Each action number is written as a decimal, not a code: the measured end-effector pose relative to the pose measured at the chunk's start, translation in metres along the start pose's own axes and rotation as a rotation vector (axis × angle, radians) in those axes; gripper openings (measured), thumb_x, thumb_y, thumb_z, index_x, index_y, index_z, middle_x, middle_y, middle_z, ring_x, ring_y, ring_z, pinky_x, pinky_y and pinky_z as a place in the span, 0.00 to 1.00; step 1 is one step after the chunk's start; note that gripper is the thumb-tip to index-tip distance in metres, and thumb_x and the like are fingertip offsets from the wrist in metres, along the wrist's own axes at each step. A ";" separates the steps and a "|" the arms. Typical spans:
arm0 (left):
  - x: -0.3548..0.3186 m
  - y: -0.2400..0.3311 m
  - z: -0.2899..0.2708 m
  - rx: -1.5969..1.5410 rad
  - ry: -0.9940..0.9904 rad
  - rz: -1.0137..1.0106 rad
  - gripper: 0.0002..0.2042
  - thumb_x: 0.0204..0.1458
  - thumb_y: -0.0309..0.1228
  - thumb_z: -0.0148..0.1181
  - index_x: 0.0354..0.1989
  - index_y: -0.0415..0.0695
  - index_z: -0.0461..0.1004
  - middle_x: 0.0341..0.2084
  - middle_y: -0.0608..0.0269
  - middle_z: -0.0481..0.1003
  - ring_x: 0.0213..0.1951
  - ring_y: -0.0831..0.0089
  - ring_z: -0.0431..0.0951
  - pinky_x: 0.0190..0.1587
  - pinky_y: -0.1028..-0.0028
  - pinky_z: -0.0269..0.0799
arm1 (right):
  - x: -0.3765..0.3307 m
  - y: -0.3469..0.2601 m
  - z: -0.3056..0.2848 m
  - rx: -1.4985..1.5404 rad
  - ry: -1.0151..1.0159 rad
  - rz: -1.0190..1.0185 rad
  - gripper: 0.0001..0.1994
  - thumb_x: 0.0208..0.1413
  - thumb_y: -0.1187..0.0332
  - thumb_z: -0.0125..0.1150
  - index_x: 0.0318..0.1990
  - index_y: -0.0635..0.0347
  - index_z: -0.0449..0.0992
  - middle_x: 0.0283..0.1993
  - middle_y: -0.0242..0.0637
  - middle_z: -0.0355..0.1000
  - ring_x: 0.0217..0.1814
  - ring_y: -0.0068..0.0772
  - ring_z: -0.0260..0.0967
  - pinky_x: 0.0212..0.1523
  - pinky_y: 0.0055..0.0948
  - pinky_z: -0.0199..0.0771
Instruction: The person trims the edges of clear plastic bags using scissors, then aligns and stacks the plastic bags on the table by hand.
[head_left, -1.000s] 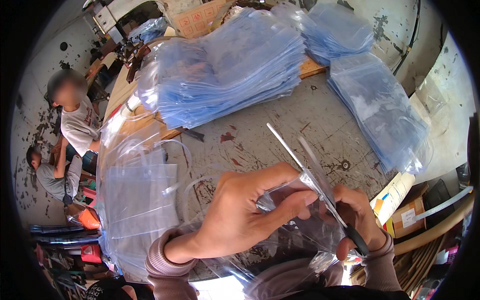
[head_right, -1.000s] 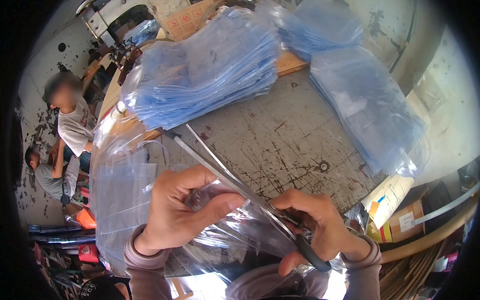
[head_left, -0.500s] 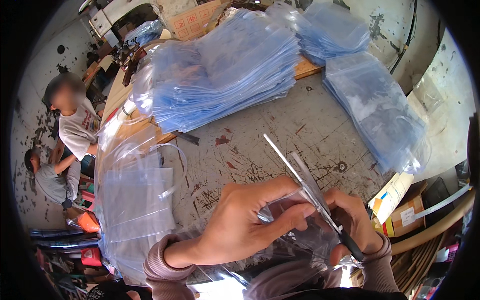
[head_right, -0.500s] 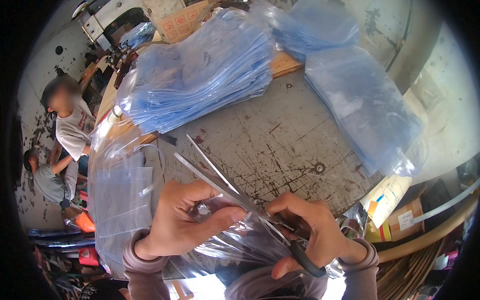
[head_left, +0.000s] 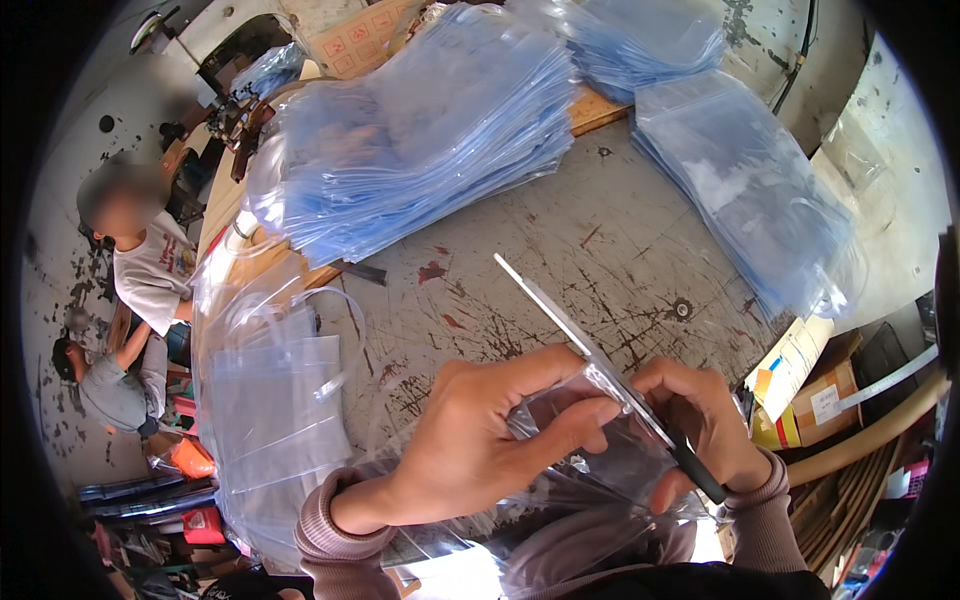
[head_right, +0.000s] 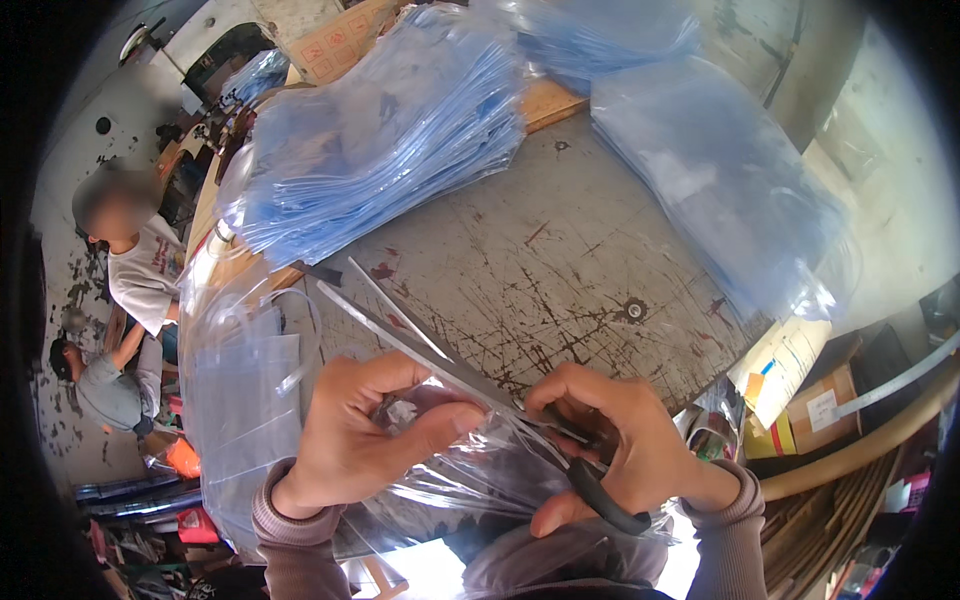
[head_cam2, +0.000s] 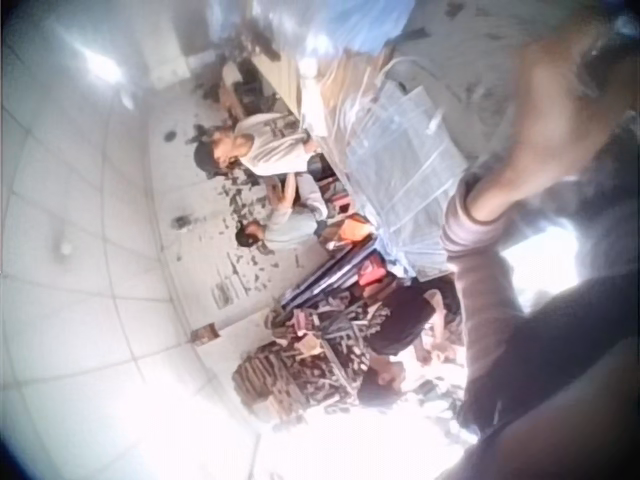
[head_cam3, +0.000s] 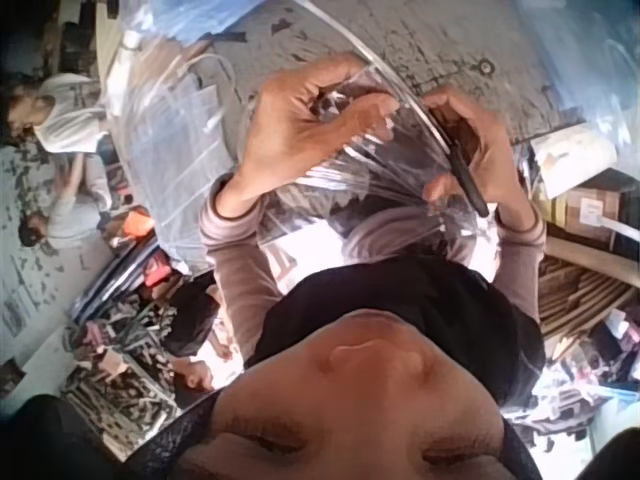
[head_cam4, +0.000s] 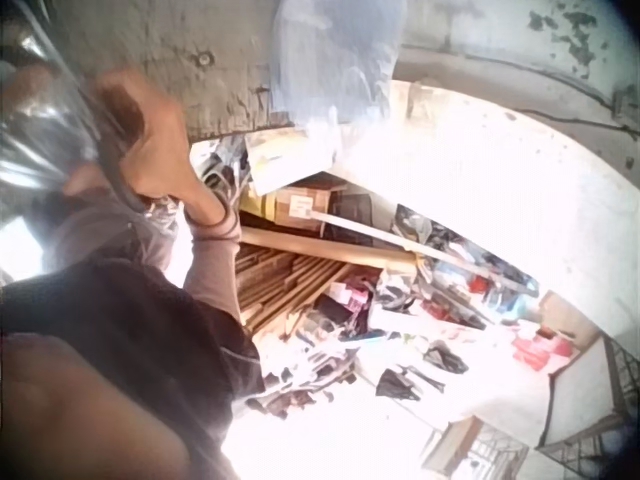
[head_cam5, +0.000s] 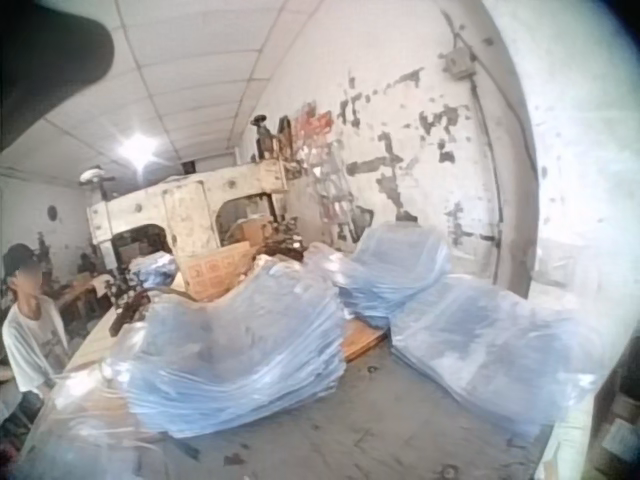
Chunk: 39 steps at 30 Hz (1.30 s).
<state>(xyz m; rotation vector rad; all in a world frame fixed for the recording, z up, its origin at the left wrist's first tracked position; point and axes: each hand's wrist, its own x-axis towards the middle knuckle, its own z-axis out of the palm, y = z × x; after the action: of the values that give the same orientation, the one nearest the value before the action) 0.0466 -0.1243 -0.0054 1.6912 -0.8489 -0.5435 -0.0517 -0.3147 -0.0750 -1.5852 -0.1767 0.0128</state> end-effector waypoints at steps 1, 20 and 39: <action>0.000 0.001 -0.001 0.049 -0.021 -0.032 0.06 0.45 0.19 0.61 0.33 0.34 0.76 0.24 0.57 0.78 0.27 0.81 0.77 0.29 0.83 0.68 | -0.001 0.000 -0.001 0.001 0.005 0.002 0.34 0.24 0.54 0.80 0.39 0.63 0.69 0.20 0.24 0.59 0.19 0.11 0.52 0.19 0.15 0.46; 0.091 -0.089 -0.035 0.520 0.195 0.474 0.12 0.50 0.31 0.58 0.42 0.41 0.72 0.36 0.55 0.74 0.38 0.61 0.76 0.41 0.69 0.70 | 0.010 0.036 -0.059 -1.118 0.653 0.068 0.21 0.45 0.77 0.60 0.49 0.60 0.65 0.45 0.52 0.66 0.49 0.52 0.63 0.44 0.39 0.66; -0.204 -0.045 0.060 0.744 0.362 -0.465 0.29 0.43 0.37 0.65 0.53 0.36 0.64 0.39 0.51 0.65 0.37 0.62 0.74 0.32 0.70 0.74 | -0.027 -0.005 -0.030 -0.879 0.176 0.087 0.13 0.53 0.69 0.56 0.44 0.65 0.68 0.38 0.48 0.68 0.37 0.42 0.67 0.35 0.33 0.67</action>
<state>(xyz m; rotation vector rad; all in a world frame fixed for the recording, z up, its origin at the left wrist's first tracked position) -0.1153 0.0008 -0.0797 2.6042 -0.3967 -0.2047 -0.0756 -0.3478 -0.0718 -2.4572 0.0406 -0.1565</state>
